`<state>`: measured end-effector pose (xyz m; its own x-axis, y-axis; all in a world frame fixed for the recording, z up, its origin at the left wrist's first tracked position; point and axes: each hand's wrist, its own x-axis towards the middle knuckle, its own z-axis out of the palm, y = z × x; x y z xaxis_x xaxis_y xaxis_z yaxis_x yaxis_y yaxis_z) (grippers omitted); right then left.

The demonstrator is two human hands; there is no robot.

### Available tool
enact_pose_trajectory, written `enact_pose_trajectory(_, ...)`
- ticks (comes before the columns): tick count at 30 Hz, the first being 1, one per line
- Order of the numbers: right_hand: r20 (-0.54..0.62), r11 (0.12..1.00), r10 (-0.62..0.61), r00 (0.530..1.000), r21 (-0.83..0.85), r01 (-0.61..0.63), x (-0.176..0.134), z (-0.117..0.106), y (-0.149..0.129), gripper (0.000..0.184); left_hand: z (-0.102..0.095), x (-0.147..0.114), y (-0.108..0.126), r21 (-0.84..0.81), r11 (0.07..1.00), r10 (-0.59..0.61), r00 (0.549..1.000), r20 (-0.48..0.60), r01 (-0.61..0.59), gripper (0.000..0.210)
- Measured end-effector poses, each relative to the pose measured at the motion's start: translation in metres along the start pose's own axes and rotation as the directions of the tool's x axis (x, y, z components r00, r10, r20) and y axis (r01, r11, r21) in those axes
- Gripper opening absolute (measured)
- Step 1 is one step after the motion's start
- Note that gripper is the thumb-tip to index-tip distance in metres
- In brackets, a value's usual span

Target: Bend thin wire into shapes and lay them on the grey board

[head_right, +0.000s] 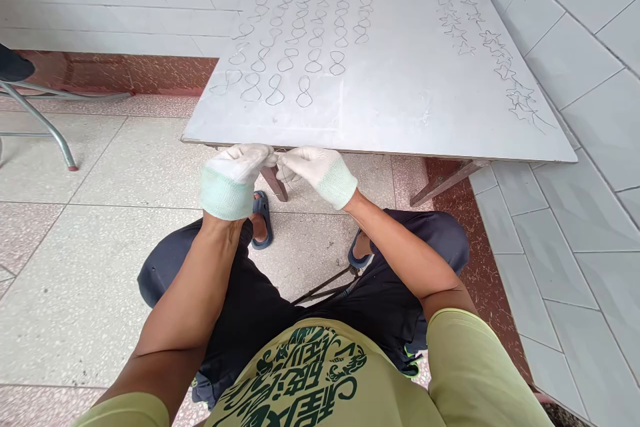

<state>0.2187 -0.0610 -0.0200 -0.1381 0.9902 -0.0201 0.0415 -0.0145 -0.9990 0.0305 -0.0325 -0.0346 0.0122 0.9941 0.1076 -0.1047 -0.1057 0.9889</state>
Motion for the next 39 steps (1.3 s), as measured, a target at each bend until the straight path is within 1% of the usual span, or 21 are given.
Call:
enact_pose_trajectory(2, 0.024, 1.0, 0.024, 0.999, 0.006, -0.024, -0.001, 0.001, -0.003, 0.03, 0.0, -0.001, 0.001, 0.024, 1.0, -0.001, 1.0, -0.011, 0.002, 0.037)
enact_pose_trajectory(3, 0.031, 0.999, 0.032, 0.999, -0.028, -0.031, -0.003, 0.002, -0.005, 0.027, 0.0, -0.002, 0.001, 0.028, 1.0, 0.0, 1.0, -0.013, 0.0, 0.036)
enact_pose_trajectory(5, 0.025, 0.988, 0.038, 0.999, -0.152, -0.034, -0.005, 0.002, -0.01, 0.023, 0.001, -0.002, 0.001, 0.034, 0.999, 0.004, 1.0, -0.005, -0.004, 0.035)
enact_pose_trajectory(8, -0.021, 0.937, 0.008, 1.0, -0.348, -0.015, -0.009, 0.002, -0.011, 0.032, 0.002, 0.0, -0.001, 0.035, 0.999, -0.014, 1.0, 0.023, 0.013, 0.038)
enact_pose_trajectory(10, -0.04, 0.907, -0.016, 0.999, -0.421, -0.002, -0.009, 0.003, -0.007, 0.038, -0.001, 0.005, -0.004, -0.004, 0.999, -0.046, 0.997, 0.063, 0.047, 0.042)
enact_pose_trajectory(11, -0.051, 0.902, -0.021, 0.999, -0.432, -0.003, -0.008, 0.004, -0.004, 0.039, -0.003, 0.008, -0.006, -0.037, 0.997, -0.064, 0.994, 0.087, 0.068, 0.043)
enact_pose_trajectory(15, -0.095, 0.932, 0.008, 0.995, -0.36, -0.042, -0.006, 0.013, 0.013, 0.038, -0.01, 0.018, -0.012, -0.193, 0.963, -0.148, 0.965, 0.217, 0.191, 0.044)
enact_pose_trajectory(17, -0.107, 0.951, 0.01, 0.994, -0.306, -0.042, -0.005, 0.018, 0.02, 0.037, -0.009, 0.019, -0.013, -0.278, 0.928, -0.168, 0.945, 0.28, 0.248, 0.047)
enact_pose_trajectory(19, -0.12, 0.967, 0.007, 0.993, -0.251, -0.038, -0.006, 0.022, 0.025, 0.034, -0.004, 0.016, -0.013, -0.347, 0.889, -0.18, 0.925, 0.335, 0.299, 0.048)
enact_pose_trajectory(21, -0.15, 0.977, 0.014, 0.989, -0.21, -0.046, -0.006, 0.024, 0.026, 0.031, 0.004, 0.011, -0.013, -0.381, 0.855, -0.209, 0.906, 0.368, 0.352, 0.045)
enact_pose_trajectory(24, -0.211, 0.981, 0.025, 0.977, -0.184, -0.065, -0.006, 0.025, 0.025, 0.029, 0.012, 0.005, -0.013, -0.383, 0.828, -0.274, 0.89, 0.364, 0.411, 0.043)
enact_pose_trajectory(26, -0.206, 0.985, 0.04, 0.978, -0.155, -0.073, -0.006, 0.024, 0.023, 0.028, 0.013, 0.004, -0.014, -0.347, 0.843, -0.287, 0.889, 0.358, 0.412, 0.044)
enact_pose_trajectory(27, -0.193, 0.988, 0.049, 0.98, -0.137, -0.077, -0.005, 0.024, 0.021, 0.029, 0.012, 0.005, -0.015, -0.317, 0.864, -0.281, 0.896, 0.343, 0.392, 0.044)
enact_pose_trajectory(29, -0.168, 0.99, 0.076, 0.983, -0.1, -0.094, -0.005, 0.023, 0.019, 0.03, 0.007, 0.008, -0.015, -0.241, 0.921, -0.241, 0.934, 0.264, 0.305, 0.045)
enact_pose_trajectory(31, -0.161, 0.991, 0.095, 0.982, -0.076, -0.108, -0.004, 0.022, 0.016, 0.031, 0.0, 0.012, -0.015, -0.141, 0.971, -0.17, 0.972, 0.163, 0.194, 0.05)
enact_pose_trajectory(33, -0.16, 0.992, 0.096, 0.982, -0.066, -0.107, -0.005, 0.022, 0.015, 0.03, -0.009, 0.016, -0.012, -0.006, 0.995, -0.099, 0.989, 0.112, 0.101, 0.06)
enact_pose_trajectory(36, -0.145, 0.992, 0.078, 0.986, -0.088, -0.091, -0.006, 0.024, 0.016, 0.033, -0.021, 0.021, -0.006, 0.221, 0.975, -0.05, 0.992, 0.112, 0.024, 0.066)
enact_pose_trajectory(39, -0.122, 0.988, 0.087, 0.989, -0.117, -0.101, -0.007, 0.026, 0.017, 0.039, -0.031, 0.026, -0.003, 0.353, 0.935, -0.067, 0.99, 0.124, 0.019, 0.056)
